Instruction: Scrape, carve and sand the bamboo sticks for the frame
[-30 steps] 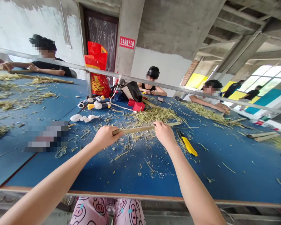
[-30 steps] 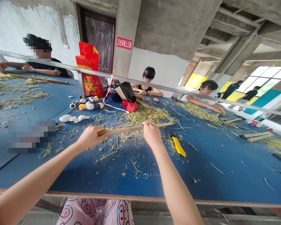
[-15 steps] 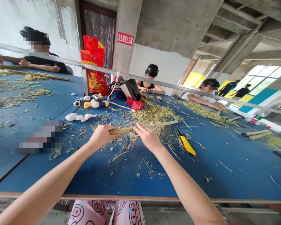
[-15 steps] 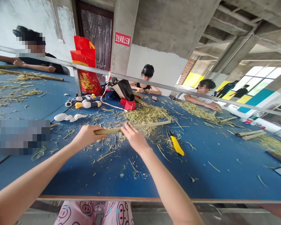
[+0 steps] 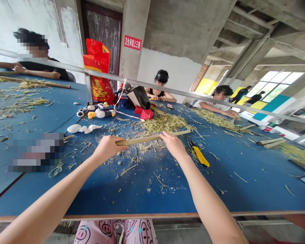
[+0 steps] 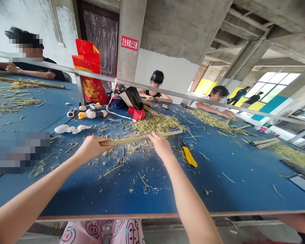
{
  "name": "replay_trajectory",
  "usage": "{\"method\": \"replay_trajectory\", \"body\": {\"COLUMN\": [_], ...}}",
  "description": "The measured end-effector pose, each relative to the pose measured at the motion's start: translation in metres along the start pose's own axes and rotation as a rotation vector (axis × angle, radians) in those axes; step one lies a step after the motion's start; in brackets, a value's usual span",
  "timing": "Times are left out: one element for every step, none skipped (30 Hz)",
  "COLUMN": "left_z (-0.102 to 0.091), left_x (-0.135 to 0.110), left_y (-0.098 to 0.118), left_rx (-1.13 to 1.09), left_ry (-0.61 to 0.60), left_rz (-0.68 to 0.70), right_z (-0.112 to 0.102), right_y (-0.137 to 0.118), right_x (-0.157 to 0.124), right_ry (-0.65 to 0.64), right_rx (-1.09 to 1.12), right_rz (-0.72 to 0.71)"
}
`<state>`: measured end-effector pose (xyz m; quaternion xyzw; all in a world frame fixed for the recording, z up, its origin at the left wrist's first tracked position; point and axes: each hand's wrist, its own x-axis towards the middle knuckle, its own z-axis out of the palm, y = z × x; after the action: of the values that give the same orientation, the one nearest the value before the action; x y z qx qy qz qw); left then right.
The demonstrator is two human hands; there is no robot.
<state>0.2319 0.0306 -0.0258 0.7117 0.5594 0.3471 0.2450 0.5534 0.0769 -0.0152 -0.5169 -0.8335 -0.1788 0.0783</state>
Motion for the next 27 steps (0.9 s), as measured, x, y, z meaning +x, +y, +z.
{"method": "replay_trajectory", "body": {"left_z": [0.000, 0.001, 0.001, 0.002, 0.003, 0.004, 0.004, 0.005, 0.005, 0.005, 0.004, 0.004, 0.003, 0.002, 0.001, 0.000, -0.001, -0.003, -0.004, -0.006, -0.008, -0.010, -0.012, -0.014, -0.015, -0.016, -0.016], "left_x": [0.001, 0.001, 0.001, 0.001, 0.000, -0.001, -0.002, -0.002, -0.003, -0.003, -0.003, -0.002, -0.001, -0.001, 0.000, 0.001, 0.002, 0.002, 0.003, 0.004, 0.005, 0.006, 0.006, 0.007, 0.007, 0.007, 0.007], "left_y": [0.000, 0.000, 0.001, 0.001, 0.001, 0.000, 0.000, -0.001, -0.001, -0.002, -0.002, -0.002, -0.003, -0.003, -0.003, -0.004, -0.005, -0.006, -0.008, -0.011, -0.013, -0.016, -0.018, -0.020, -0.021, -0.022, -0.023], "left_rx": [0.016, 0.035, 0.053, 0.072, 0.093, 0.112, 0.127, 0.138, 0.143, 0.143, 0.142, 0.142, 0.145, 0.152, 0.163, 0.178, 0.195, 0.215, 0.237, 0.261, 0.292, 0.328, 0.366, 0.405, 0.438, 0.464, 0.481], "left_ry": [0.018, 0.030, 0.037, 0.040, 0.043, 0.048, 0.054, 0.061, 0.064, 0.060, 0.053, 0.048, 0.044, 0.045, 0.050, 0.055, 0.061, 0.070, 0.085, 0.104, 0.122, 0.134, 0.138, 0.134, 0.127, 0.126, 0.128], "left_rz": [0.011, 0.020, 0.028, 0.039, 0.054, 0.071, 0.087, 0.098, 0.104, 0.108, 0.108, 0.108, 0.107, 0.108, 0.111, 0.119, 0.133, 0.154, 0.183, 0.220, 0.265, 0.316, 0.367, 0.415, 0.457, 0.491, 0.515], "right_z": [-0.001, -0.002, -0.004, -0.005, -0.007, -0.008, -0.008, -0.008, -0.007, -0.005, -0.004, -0.002, -0.001, 0.000, 0.000, -0.001, -0.002, -0.003, -0.004, -0.006, -0.007, -0.007, -0.007, -0.006, -0.005, -0.003, -0.001], "right_y": [0.002, -0.003, -0.015, -0.031, -0.050, -0.067, -0.080, -0.087, -0.086, -0.079, -0.065, -0.046, -0.025, -0.004, 0.017, 0.035, 0.051, 0.064, 0.075, 0.084, 0.090, 0.094, 0.095, 0.094, 0.090, 0.083, 0.074], "right_x": [0.000, 0.000, 0.001, 0.001, 0.001, 0.002, 0.002, 0.002, 0.002, 0.003, 0.003, 0.003, 0.003, 0.003, 0.003, 0.003, 0.003, 0.003, 0.004, 0.004, 0.005, 0.006, 0.007, 0.008, 0.009, 0.010, 0.011], "right_ry": [0.000, 0.015, 0.048, 0.088, 0.118, 0.143, 0.161, 0.169, 0.166, 0.152, 0.125, 0.086, 0.033, -0.027, -0.082, -0.123, -0.159, -0.183, -0.195, -0.197, -0.193, -0.188, -0.186, -0.189, -0.195, -0.201, -0.207], "right_rx": [-0.016, -0.023, -0.019, 0.001, 0.029, 0.051, 0.070, 0.089, 0.101, 0.104, 0.100, 0.085, 0.059, 0.038, 0.031, 0.030, 0.014, -0.003, -0.025, -0.050, -0.071, -0.088, -0.104, -0.119, -0.132, -0.144, -0.153], "right_rz": [0.018, -0.008, -0.069, -0.154, -0.246, -0.317, -0.373, -0.400, -0.394, -0.356, -0.287, -0.195, -0.098, 0.003, 0.089, 0.146, 0.188, 0.226, 0.258, 0.289, 0.319, 0.339, 0.352, 0.359, 0.358, 0.350, 0.334]}}
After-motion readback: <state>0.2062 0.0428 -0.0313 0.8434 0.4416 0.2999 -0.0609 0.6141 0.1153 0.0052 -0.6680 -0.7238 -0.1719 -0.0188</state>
